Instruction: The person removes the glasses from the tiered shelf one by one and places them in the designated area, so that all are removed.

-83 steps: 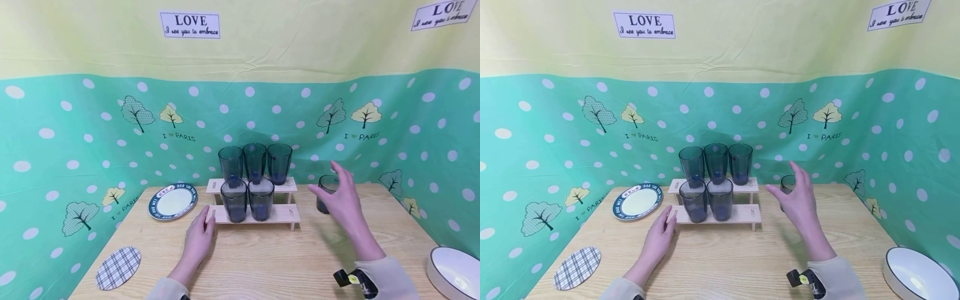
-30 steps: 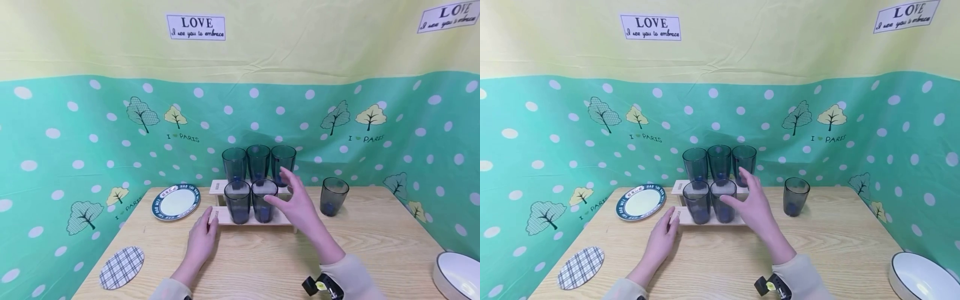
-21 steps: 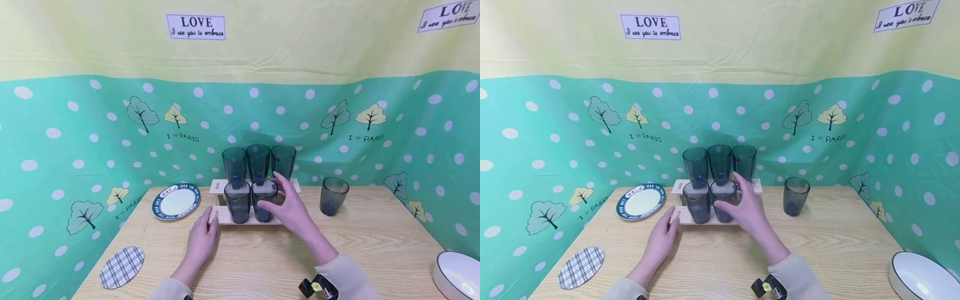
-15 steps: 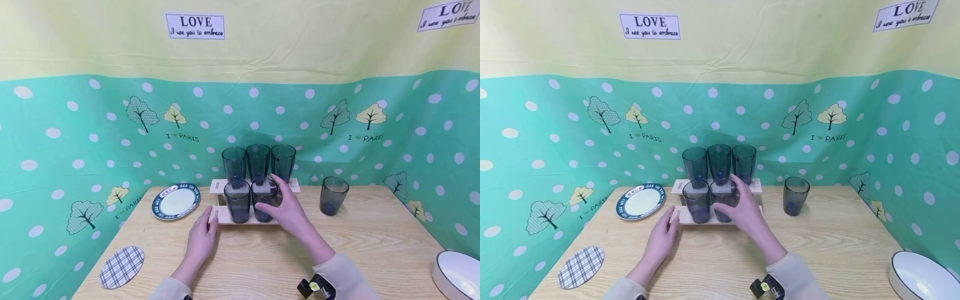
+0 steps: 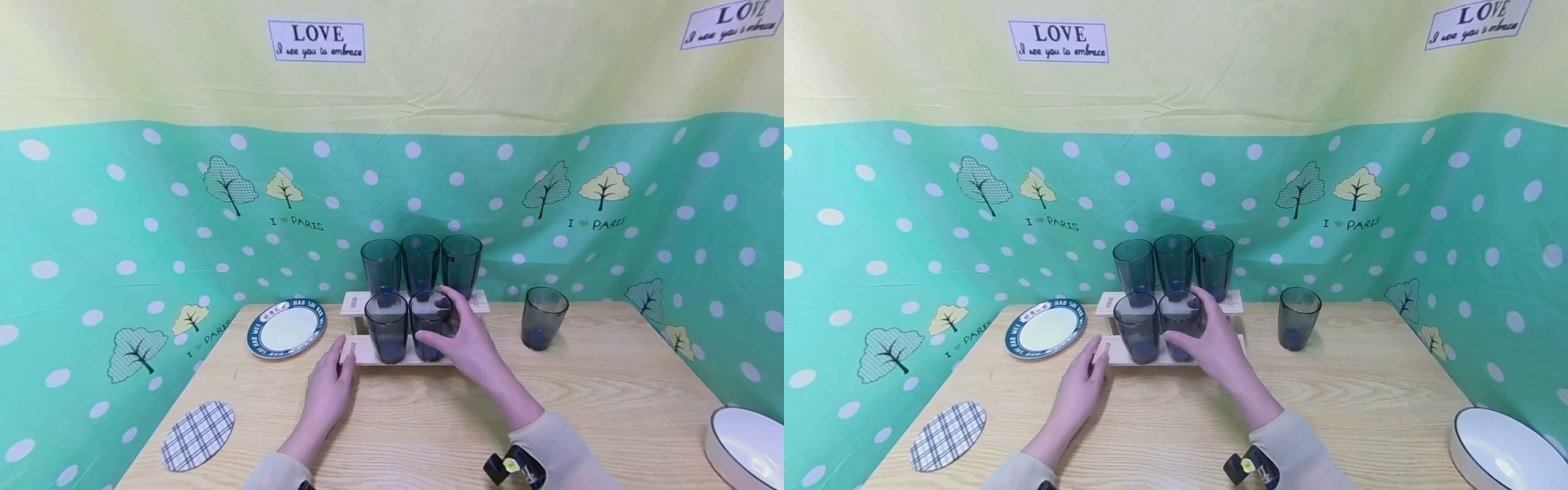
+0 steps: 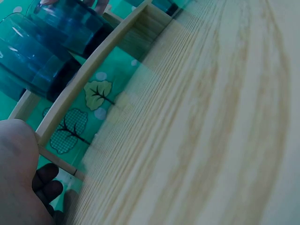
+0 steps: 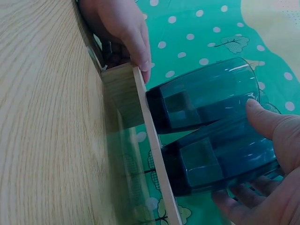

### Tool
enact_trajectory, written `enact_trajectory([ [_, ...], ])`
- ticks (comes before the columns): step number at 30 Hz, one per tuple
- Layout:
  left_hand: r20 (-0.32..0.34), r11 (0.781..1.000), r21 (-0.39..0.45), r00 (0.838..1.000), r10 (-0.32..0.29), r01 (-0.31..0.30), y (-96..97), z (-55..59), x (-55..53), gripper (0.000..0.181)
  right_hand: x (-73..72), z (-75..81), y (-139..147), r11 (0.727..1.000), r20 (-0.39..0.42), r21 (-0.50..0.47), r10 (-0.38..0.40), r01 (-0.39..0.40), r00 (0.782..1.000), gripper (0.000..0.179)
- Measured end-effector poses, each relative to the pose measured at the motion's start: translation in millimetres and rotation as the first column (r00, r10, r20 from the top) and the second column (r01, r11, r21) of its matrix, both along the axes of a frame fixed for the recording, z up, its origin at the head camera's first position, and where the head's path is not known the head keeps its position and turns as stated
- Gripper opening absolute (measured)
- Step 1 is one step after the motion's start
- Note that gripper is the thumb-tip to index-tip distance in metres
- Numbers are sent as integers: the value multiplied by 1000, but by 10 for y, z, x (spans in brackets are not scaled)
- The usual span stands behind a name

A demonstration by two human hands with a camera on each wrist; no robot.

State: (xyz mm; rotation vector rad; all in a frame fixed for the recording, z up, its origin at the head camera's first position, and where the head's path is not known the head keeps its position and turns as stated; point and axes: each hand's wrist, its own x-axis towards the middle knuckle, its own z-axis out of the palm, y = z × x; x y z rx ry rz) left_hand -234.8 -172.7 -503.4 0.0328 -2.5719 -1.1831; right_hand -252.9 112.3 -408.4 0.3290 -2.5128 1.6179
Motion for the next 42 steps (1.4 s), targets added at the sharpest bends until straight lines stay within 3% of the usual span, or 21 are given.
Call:
enact_trajectory([
  [9, -9, 1000, -4, 1000, -7, 7, 1, 5, 8, 53, 20, 35, 3, 1000, 31, 5, -25, 25, 999, 102],
  [24, 2, 1000, 8, 1000, -10, 10, -8, -5, 4, 54, 66, 195, 139, 991, 69, 119, -65, 57, 995, 100],
  [32, -14, 1000, 3, 1000, -13, 13, 8, 1, 24, 53, 177, 333, 302, 986, 97, 152, -77, 62, 992, 104],
  [42, -31, 1000, -2, 999, -13, 13, 13, 29, 43, 52, 306, 490, 584, 993, 125, 94, -85, 74, 989, 108],
])
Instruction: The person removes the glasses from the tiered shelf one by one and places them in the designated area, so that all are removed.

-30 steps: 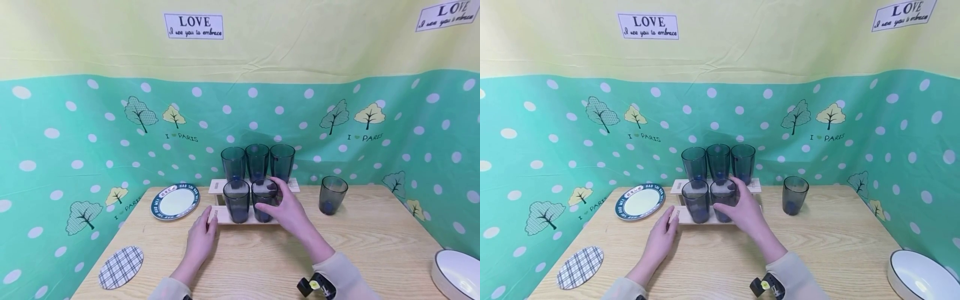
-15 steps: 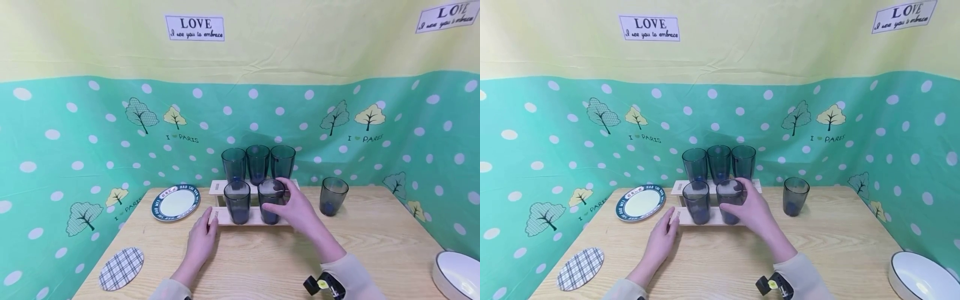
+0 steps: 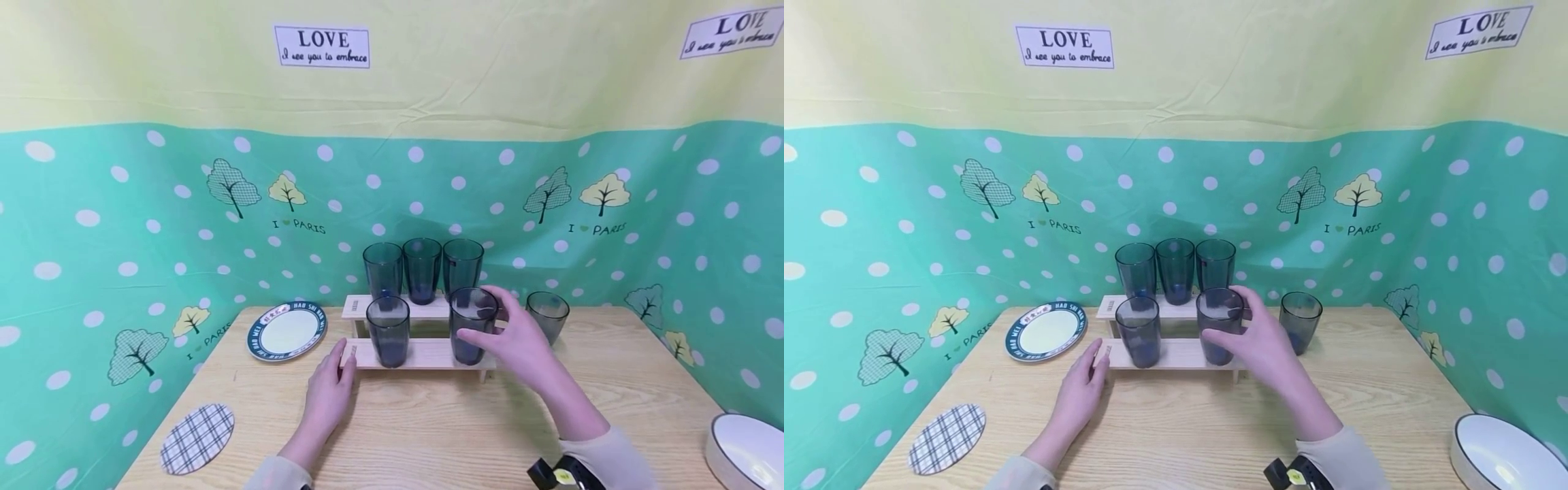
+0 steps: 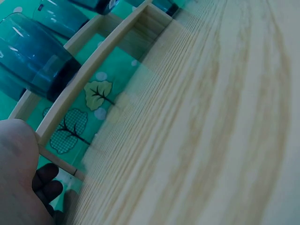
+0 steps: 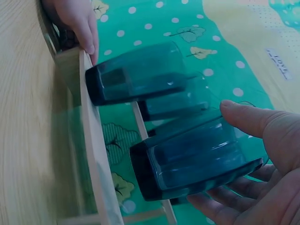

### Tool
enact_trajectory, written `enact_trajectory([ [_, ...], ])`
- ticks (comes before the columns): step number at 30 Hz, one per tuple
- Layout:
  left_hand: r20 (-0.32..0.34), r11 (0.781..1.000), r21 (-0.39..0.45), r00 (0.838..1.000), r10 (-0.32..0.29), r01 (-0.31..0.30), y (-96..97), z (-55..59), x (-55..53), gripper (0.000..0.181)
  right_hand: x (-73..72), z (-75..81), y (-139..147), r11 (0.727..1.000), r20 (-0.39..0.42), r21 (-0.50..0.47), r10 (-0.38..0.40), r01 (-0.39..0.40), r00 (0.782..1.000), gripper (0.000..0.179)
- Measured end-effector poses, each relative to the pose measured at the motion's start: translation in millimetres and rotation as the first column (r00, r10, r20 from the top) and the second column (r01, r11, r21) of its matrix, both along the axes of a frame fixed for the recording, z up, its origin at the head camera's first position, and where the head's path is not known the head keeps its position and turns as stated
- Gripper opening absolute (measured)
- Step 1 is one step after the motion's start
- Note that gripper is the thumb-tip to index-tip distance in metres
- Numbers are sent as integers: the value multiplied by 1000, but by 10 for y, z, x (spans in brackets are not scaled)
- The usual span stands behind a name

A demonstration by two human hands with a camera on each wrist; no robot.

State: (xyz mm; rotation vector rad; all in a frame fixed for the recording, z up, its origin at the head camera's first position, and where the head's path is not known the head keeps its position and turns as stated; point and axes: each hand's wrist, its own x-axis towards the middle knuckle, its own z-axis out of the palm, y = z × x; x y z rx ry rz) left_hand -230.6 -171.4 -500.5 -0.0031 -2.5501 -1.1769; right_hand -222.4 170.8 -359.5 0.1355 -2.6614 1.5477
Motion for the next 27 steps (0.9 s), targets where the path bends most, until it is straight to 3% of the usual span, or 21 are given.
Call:
enact_trajectory([
  [10, 12, 1000, -2, 1000, 6, -6, -3, -24, -11, 54, 85, 33, 353, 998, -55, 54, -26, 29, 998, 112],
  [19, 3, 1000, 4, 1000, 3, -3, -7, -35, -16, 54, 152, 142, 779, 992, -43, 85, -93, 96, 995, 119],
  [27, 22, 1000, 6, 1000, 1, -2, -16, -33, -24, 54, 149, 209, 1064, 986, -77, 90, -131, 137, 988, 114],
])
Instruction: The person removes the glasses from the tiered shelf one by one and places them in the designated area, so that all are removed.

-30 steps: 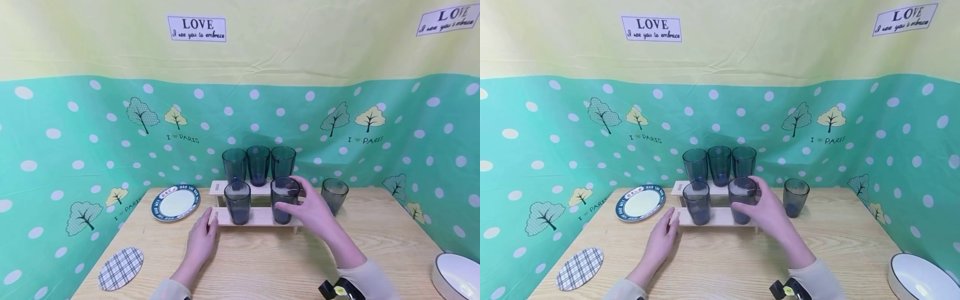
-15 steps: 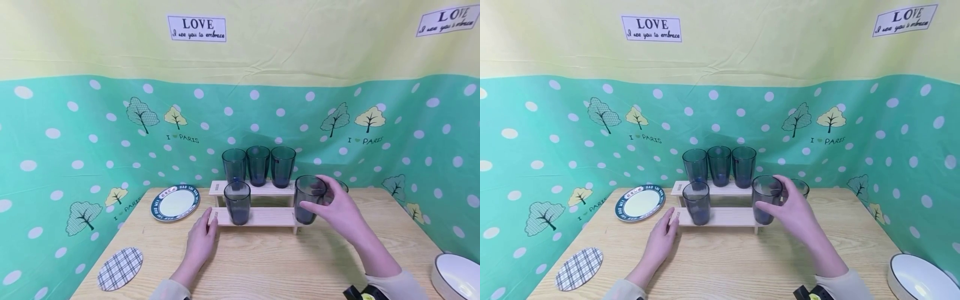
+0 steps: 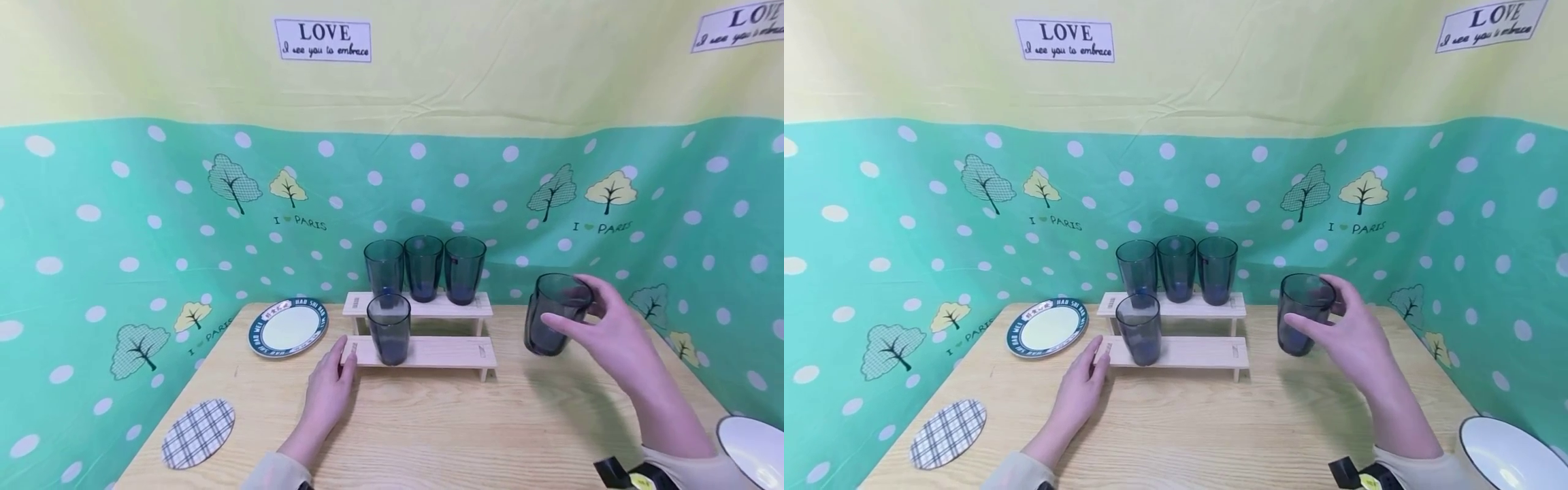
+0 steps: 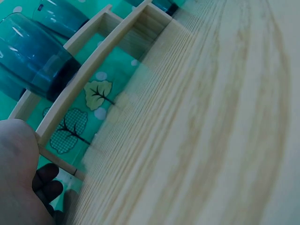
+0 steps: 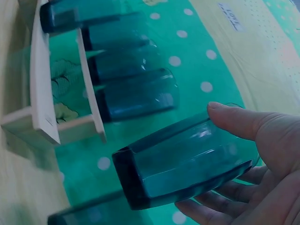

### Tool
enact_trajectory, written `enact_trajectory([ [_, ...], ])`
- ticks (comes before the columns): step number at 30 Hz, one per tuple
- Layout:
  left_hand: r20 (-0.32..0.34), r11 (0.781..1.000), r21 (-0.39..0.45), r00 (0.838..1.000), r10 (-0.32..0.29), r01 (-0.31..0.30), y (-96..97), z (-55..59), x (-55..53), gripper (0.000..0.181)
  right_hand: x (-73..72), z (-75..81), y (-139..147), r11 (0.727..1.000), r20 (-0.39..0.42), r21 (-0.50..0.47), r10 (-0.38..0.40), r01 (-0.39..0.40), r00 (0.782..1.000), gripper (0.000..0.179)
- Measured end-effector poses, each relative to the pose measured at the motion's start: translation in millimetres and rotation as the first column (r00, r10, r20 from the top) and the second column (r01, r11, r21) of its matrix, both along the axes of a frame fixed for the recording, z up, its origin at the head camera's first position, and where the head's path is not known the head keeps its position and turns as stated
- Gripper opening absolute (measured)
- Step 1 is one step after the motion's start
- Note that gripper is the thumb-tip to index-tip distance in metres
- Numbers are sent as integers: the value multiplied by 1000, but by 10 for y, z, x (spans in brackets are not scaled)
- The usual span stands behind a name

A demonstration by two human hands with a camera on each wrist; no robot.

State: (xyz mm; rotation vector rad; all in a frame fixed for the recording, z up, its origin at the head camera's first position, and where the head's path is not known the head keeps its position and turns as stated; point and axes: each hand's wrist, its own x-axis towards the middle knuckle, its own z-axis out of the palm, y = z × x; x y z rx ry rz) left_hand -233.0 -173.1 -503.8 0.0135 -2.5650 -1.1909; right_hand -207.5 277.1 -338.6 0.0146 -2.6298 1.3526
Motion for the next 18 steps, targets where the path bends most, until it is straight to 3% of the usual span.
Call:
enact_trajectory([
  [10, 8, 1000, -4, 1000, -7, 7, 6, 14, -12, 55, 11, 55, 320, 994, -18, 69, -82, 83, 997, 111],
  [18, 13, 1000, -2, 1000, -5, 5, -5, -5, -10, 55, -60, -7, 489, 982, -6, 97, -163, 163, 987, 115],
])
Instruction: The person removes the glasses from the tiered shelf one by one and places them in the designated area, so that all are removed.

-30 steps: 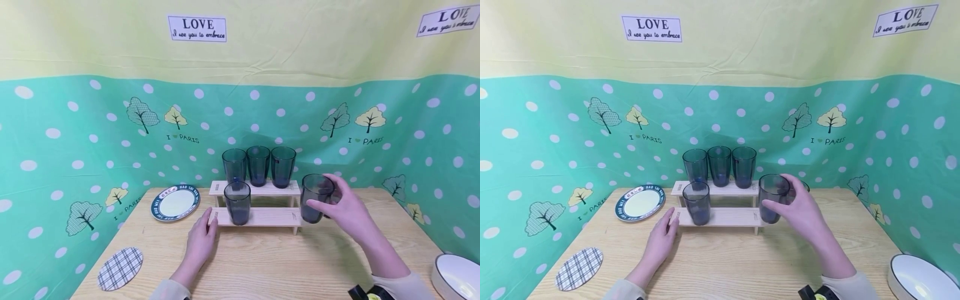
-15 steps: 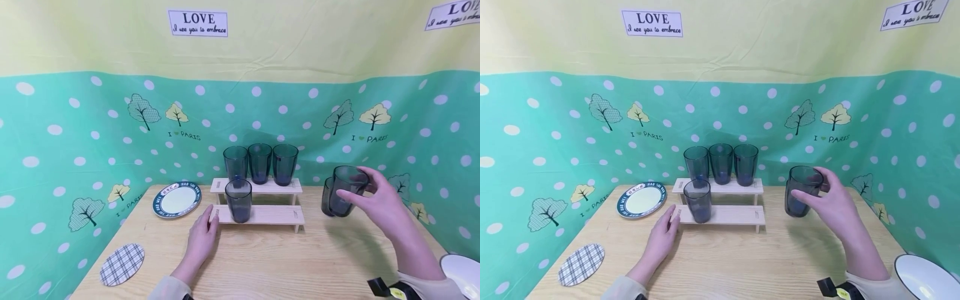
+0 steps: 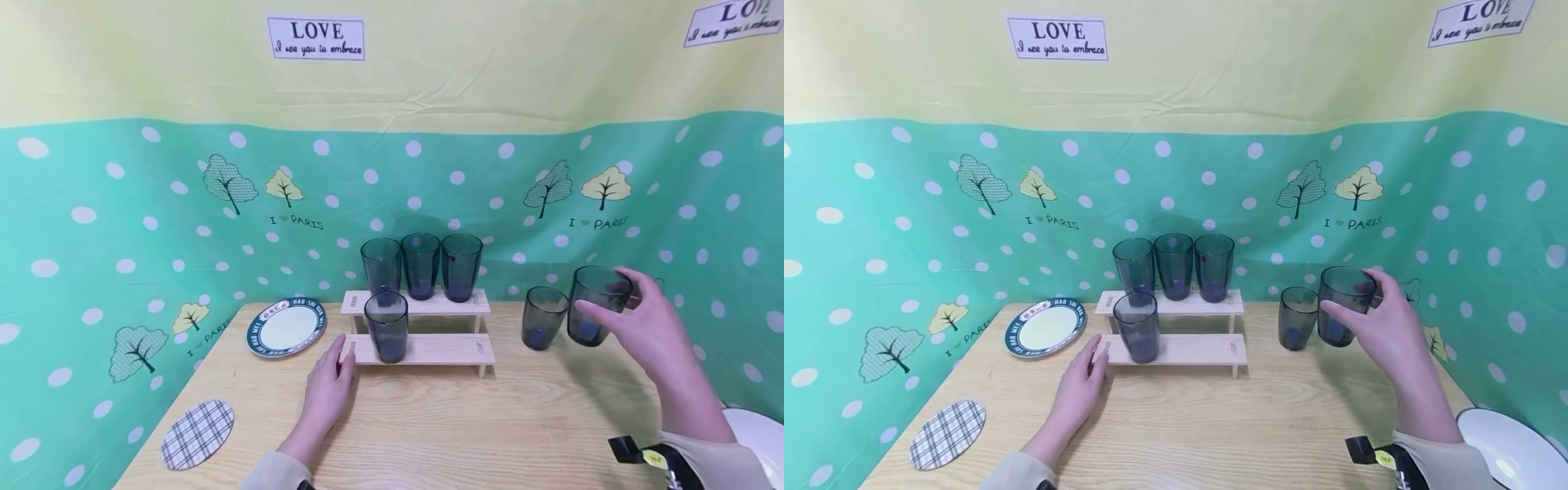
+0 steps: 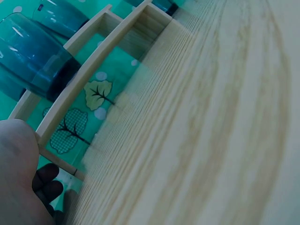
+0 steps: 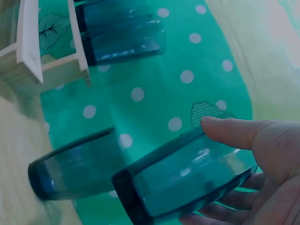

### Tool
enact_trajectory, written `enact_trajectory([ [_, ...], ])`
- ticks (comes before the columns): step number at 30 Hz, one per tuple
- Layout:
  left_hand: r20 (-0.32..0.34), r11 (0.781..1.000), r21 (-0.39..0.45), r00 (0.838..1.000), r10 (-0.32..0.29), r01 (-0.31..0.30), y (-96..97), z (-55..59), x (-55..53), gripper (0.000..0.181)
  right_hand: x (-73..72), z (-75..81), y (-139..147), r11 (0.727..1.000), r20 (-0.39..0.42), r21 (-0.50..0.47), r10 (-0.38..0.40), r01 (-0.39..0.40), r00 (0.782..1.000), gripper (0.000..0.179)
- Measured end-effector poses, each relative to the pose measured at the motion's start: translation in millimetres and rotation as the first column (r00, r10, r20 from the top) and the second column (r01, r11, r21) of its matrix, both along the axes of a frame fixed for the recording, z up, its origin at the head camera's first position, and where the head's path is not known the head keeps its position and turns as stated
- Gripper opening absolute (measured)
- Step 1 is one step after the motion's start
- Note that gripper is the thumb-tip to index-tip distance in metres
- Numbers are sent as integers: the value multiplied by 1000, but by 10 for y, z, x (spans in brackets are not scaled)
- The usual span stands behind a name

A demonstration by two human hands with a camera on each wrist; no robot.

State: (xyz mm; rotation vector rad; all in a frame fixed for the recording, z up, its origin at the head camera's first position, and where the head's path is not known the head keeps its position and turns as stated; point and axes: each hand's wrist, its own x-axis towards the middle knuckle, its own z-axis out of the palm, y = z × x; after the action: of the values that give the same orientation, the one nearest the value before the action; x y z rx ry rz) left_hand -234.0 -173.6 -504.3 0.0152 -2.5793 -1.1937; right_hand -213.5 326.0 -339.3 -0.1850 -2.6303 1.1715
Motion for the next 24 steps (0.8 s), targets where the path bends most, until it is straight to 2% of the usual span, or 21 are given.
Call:
enact_trajectory([
  [11, 6, 1000, -3, 1000, -1, 1, 2, 6, 0, 55, -192, -294, 154, 992, 10, -85, -91, 91, 996, 117],
  [17, 7, 1000, -3, 1000, 1, -1, 0, 18, 5, 55, -297, -467, 207, 985, 17, -97, -141, 142, 990, 120],
  [24, -4, 1000, -5, 1000, 1, -1, 4, 19, 10, 54, -378, -633, 208, 981, 4, -104, -162, 162, 987, 118],
])
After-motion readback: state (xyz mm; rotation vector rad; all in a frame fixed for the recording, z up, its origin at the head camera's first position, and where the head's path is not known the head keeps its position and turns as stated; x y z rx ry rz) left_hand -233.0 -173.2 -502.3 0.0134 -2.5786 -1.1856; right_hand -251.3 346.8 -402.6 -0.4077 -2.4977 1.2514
